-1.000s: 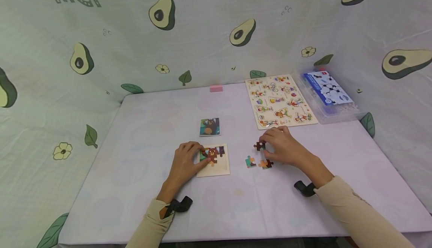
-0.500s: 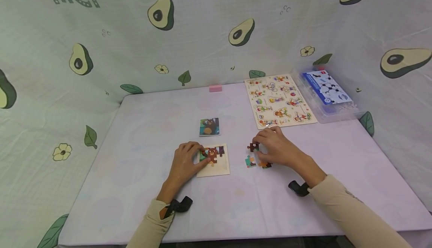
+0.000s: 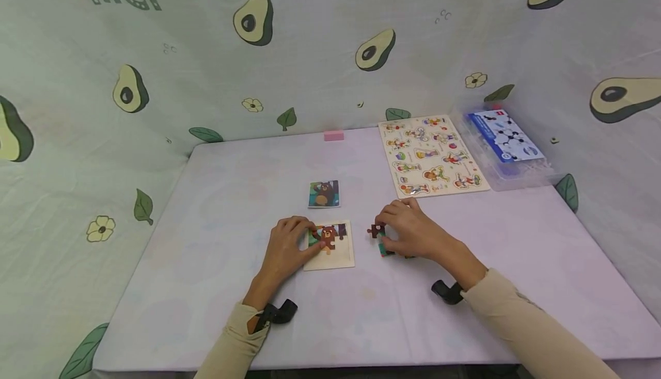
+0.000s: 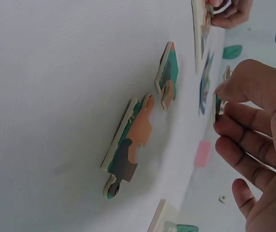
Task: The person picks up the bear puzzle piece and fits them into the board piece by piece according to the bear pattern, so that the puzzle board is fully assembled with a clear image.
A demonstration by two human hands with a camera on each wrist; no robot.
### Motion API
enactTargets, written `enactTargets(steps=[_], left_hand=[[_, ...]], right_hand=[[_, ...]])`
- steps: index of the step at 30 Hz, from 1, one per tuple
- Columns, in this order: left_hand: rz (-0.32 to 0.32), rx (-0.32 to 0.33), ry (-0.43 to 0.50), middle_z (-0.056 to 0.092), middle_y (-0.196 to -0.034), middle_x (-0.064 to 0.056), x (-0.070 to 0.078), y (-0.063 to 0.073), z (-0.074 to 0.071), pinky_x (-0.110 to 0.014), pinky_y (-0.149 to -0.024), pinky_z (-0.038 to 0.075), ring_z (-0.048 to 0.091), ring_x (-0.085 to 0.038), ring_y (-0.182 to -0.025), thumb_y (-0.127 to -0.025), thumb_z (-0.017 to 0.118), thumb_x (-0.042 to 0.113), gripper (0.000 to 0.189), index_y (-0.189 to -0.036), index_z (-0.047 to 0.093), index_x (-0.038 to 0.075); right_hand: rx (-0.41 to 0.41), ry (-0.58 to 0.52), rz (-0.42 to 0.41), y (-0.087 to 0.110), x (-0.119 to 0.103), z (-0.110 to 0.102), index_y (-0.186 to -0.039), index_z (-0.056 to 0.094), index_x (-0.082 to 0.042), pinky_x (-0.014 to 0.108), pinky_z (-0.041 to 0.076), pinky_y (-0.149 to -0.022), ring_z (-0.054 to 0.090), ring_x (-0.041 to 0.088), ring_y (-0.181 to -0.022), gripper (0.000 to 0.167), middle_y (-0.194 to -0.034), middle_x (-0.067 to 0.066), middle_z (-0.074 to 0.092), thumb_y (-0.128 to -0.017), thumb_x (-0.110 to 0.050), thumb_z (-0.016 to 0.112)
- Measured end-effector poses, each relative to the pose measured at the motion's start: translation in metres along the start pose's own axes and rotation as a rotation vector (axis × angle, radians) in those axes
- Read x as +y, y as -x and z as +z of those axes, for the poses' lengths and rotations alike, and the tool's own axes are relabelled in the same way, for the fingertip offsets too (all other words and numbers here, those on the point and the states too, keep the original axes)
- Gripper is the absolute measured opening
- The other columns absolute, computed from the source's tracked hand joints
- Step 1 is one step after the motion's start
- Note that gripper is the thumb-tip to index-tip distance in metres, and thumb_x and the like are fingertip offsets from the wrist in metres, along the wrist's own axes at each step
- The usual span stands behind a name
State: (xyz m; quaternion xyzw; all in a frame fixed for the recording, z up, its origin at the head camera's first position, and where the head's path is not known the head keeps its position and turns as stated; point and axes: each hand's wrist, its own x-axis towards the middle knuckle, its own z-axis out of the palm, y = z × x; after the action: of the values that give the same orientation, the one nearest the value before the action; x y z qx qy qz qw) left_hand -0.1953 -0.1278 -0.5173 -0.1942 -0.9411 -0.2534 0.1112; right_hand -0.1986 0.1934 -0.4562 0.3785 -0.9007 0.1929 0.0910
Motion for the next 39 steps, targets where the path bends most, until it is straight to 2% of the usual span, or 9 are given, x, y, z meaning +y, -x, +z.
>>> enactTargets(steps=[4,14,23,39], left_hand=[[0.004,0.002,-0.007,0.061,-0.124,0.001,0.001,0.0,-0.001,-0.05,-0.103,0.037,0.049,-0.026,-0.119,-0.086,0.076,0.051,0.042,-0.114,0.07,0.019],[-0.012,-0.003,-0.024,0.06,-0.124,0.002,0.0,-0.001,-0.002,-0.049,-0.104,0.037,0.049,-0.025,-0.12,-0.085,0.075,0.055,0.043,-0.111,0.07,0.021],[-0.007,-0.005,-0.032,0.06,-0.124,0.002,-0.001,-0.001,-0.001,-0.05,-0.103,0.037,0.049,-0.025,-0.12,-0.085,0.076,0.054,0.043,-0.113,0.07,0.021],[0.016,0.011,-0.02,0.061,-0.123,0.002,-0.001,-0.001,0.0,-0.05,-0.103,0.038,0.05,-0.026,-0.119,-0.084,0.077,0.052,0.043,-0.112,0.07,0.02]], right_hand=[[0.011,0.019,-0.037,-0.004,-0.002,0.002,-0.1,0.072,-0.01,0.049,0.037,-0.093,0.06,0.018,-0.095,0.025,-0.098,-0.002,0.066,-0.077,-0.015,0.081],[0.015,0.028,-0.062,-0.011,-0.005,0.007,-0.1,0.073,-0.008,0.049,0.038,-0.09,0.061,0.018,-0.093,0.026,-0.098,0.0,0.067,-0.076,-0.013,0.08],[-0.031,0.016,-0.051,-0.018,-0.012,0.009,-0.104,0.073,-0.01,0.046,0.035,-0.092,0.059,0.016,-0.095,0.028,-0.1,-0.001,0.066,-0.079,-0.017,0.08],[-0.031,0.021,-0.081,-0.025,-0.018,0.02,-0.104,0.072,-0.012,0.047,0.036,-0.094,0.058,0.016,-0.097,0.026,-0.101,-0.003,0.066,-0.08,-0.018,0.079]])
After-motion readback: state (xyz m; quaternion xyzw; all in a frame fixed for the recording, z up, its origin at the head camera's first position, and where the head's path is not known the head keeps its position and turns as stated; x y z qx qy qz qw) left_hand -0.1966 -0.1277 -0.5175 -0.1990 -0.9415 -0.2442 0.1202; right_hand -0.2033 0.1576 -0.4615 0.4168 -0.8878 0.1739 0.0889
